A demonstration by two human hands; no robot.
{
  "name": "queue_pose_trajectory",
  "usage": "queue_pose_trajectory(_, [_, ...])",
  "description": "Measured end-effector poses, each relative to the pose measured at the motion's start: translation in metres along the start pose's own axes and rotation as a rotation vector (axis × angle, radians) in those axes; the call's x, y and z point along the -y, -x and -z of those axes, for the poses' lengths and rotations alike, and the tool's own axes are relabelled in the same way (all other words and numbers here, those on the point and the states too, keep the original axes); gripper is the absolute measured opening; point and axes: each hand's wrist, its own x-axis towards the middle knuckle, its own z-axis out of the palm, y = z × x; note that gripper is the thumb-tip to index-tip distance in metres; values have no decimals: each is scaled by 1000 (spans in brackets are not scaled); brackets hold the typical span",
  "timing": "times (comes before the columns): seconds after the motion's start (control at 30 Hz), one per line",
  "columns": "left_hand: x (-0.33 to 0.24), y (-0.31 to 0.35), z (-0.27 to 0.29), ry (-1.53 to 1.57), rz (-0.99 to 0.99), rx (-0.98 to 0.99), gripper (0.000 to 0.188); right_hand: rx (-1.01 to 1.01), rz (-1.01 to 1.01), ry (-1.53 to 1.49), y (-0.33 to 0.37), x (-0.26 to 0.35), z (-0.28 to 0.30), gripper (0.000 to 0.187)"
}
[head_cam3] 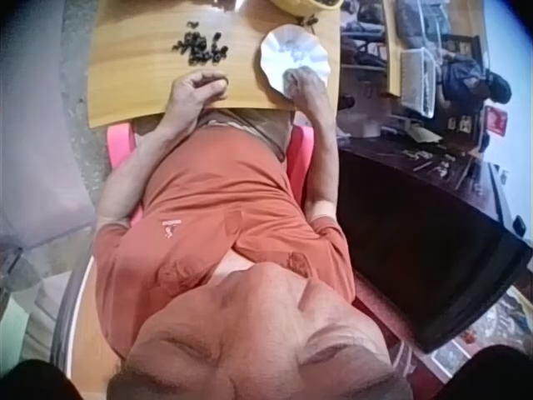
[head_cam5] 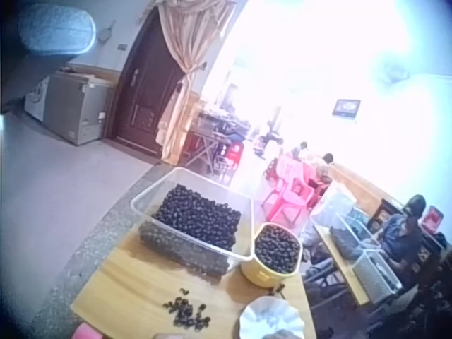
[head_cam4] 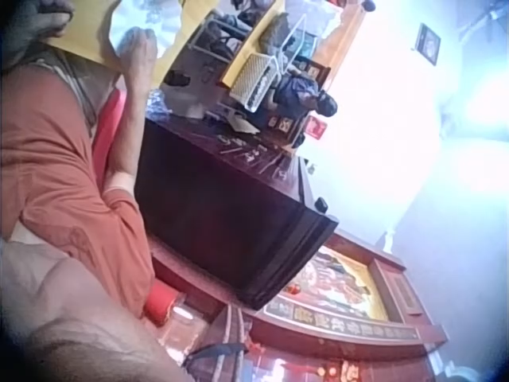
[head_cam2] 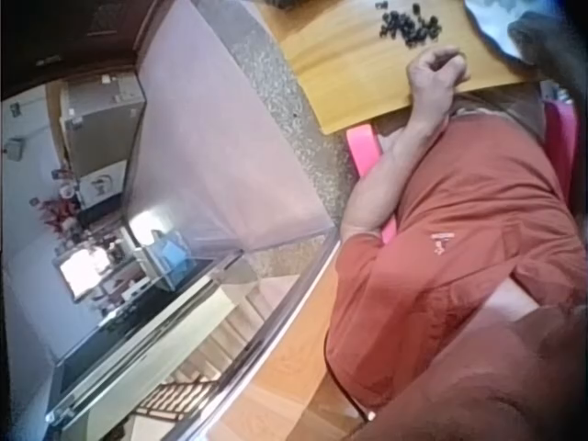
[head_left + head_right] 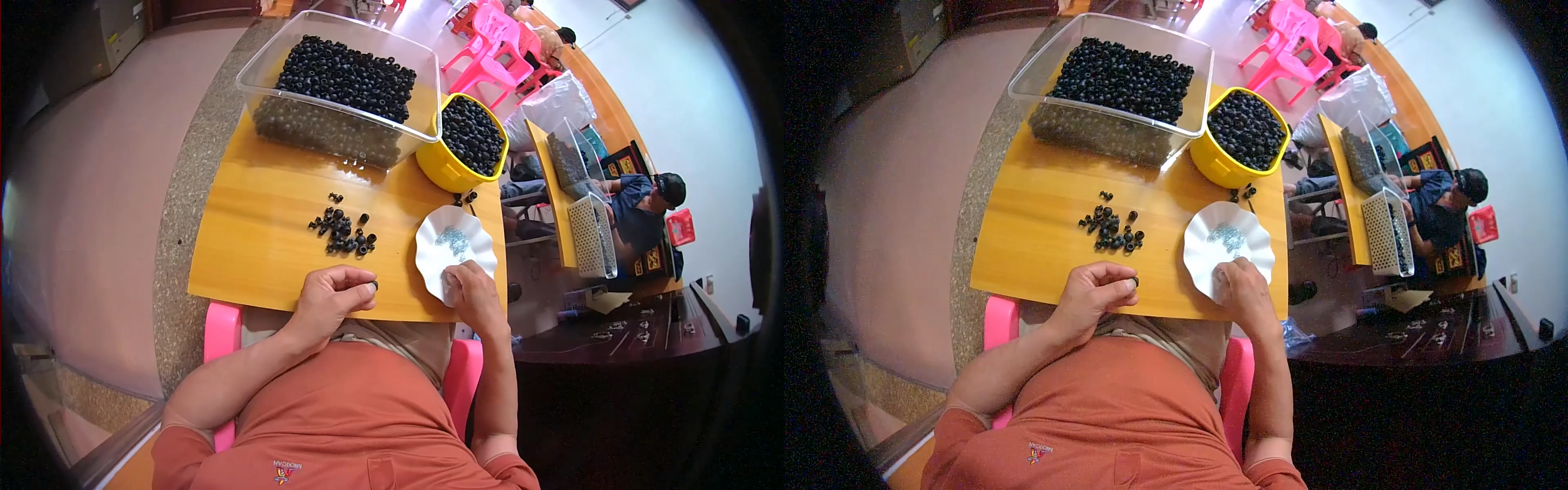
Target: Picking up small black objects from a table and placing them into a small paper dish.
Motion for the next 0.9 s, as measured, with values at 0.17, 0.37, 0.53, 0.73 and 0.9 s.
queue_pose_trajectory(0.17, [4,-2,2,54,11,26,19,-49,-3,-26,0,-1,-5,11])
queue_pose_trajectory(0.37, [2,-1,2,137,76,59,17,-149,-74,-583,2,22,-18,10])
queue_pose_trajectory(0.53, [3,1,2,242,136,110,15,-72,-41,-1179,2,76,-34,8])
queue_pose_trajectory(0.73, [-1,2,1,296,152,143,15,-47,-28,-1269,-1,84,-46,8])
queue_pose_trajectory(0.9, [-2,3,1,272,184,141,15,-33,-40,-1230,0,77,-50,7])
